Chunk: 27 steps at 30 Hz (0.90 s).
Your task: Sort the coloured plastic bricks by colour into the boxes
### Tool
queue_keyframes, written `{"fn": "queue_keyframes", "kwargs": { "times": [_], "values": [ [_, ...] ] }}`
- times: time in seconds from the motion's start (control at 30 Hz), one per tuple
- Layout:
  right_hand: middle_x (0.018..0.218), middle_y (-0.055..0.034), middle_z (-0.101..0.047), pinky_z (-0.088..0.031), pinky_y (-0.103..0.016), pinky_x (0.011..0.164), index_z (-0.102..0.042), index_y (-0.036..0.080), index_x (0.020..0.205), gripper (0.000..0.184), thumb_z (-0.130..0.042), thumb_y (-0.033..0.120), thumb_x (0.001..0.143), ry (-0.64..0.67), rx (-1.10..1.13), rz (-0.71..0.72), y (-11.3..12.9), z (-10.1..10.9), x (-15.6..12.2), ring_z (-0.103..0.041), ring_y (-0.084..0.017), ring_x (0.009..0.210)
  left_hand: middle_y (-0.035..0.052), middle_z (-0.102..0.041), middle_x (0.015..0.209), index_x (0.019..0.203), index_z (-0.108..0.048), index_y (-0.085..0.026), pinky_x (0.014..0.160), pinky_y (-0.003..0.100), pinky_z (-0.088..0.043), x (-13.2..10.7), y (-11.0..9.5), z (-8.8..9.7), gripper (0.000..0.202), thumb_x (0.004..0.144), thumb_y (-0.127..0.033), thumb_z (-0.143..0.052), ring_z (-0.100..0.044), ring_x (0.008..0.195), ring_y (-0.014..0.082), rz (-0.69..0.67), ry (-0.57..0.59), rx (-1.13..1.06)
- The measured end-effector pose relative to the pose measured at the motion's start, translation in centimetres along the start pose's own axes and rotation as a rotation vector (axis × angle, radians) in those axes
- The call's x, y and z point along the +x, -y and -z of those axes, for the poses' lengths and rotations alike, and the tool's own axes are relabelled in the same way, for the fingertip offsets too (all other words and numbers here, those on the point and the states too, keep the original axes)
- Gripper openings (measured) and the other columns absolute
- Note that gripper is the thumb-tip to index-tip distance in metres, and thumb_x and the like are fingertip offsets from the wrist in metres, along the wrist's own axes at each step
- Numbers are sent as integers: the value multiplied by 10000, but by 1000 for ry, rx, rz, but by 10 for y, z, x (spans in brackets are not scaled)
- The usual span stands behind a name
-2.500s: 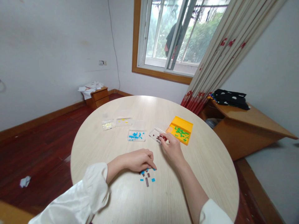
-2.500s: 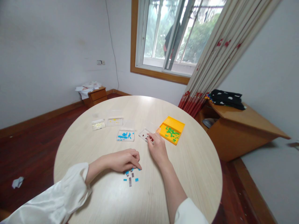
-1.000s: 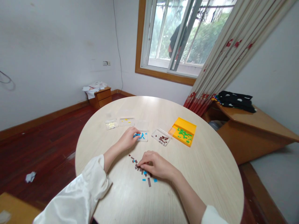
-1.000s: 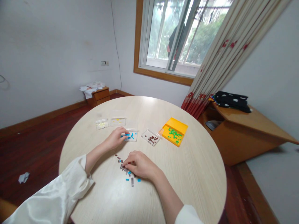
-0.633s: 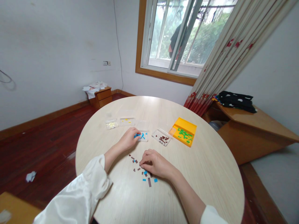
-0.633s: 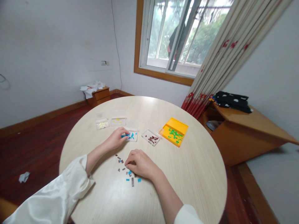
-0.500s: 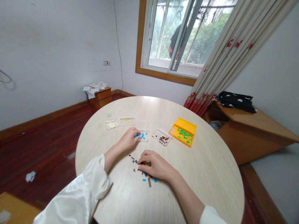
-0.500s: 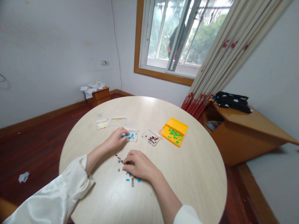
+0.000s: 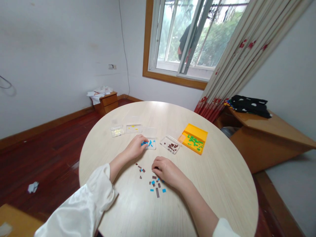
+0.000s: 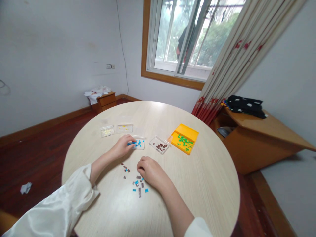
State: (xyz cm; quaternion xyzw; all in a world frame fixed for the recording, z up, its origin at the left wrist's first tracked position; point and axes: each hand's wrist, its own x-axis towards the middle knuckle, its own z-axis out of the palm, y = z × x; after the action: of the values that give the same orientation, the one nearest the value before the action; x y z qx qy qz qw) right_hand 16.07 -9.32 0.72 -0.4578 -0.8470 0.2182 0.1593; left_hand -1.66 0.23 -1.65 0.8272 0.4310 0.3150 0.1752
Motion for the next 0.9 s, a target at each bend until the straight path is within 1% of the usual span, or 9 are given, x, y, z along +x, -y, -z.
{"fn": "queue_keyframes", "kwargs": {
  "times": [0.1,0.23,0.33,0.43,0.53,0.7,0.9],
  "values": [
    [785,-41,-617,-418,-238,732,-662,139,733,148,-556,46,779,-43,27,-47,-12,7,-2,-557,-129,765,74,-626,902,867,-650,-145,843,342,-432,0,0,0,142,795,-199,-540,-551,906,203,4,-6,5],
    [803,-44,-622,-426,-255,720,-659,143,778,38,-630,131,756,-116,36,-109,-22,13,-6,-557,-141,762,75,-625,909,868,-649,-146,840,346,-437,-1,0,0,136,784,-190,-551,-558,896,202,8,-14,3],
    [781,-40,-622,-429,-253,702,-667,147,773,52,-643,129,731,-103,35,-126,-23,15,-7,-558,-141,735,73,-626,905,862,-651,-155,838,349,-439,0,0,0,131,786,-182,-548,-560,894,204,4,-11,5],
    [785,-46,-632,-432,-241,713,-680,145,772,136,-575,65,742,-73,57,-93,-22,13,-7,-569,-131,732,75,-627,897,855,-654,-153,838,349,-438,0,0,1,128,787,-177,-548,-559,897,207,3,-15,5],
    [769,-47,-632,-430,-231,696,-682,144,767,188,-531,35,738,-76,42,-91,-20,11,-5,-563,-125,714,79,-631,897,850,-658,-140,838,344,-436,0,-1,1,131,783,-169,-549,-560,893,205,10,-17,-2],
    [728,-43,-605,-413,-217,650,-659,128,724,193,-507,12,704,-101,17,-110,-19,7,-3,-532,-117,673,82,-635,902,854,-660,-137,840,340,-435,0,-3,1,133,783,-171,-552,-559,898,206,18,-12,11],
    [683,-15,-552,-387,-208,621,-608,139,668,185,-498,-9,660,-132,-9,-121,-21,3,-1,-489,-104,638,79,-635,907,855,-653,-145,835,342,-440,0,-3,1,122,776,-169,-564,-563,895,205,19,-18,0]
  ]
}}
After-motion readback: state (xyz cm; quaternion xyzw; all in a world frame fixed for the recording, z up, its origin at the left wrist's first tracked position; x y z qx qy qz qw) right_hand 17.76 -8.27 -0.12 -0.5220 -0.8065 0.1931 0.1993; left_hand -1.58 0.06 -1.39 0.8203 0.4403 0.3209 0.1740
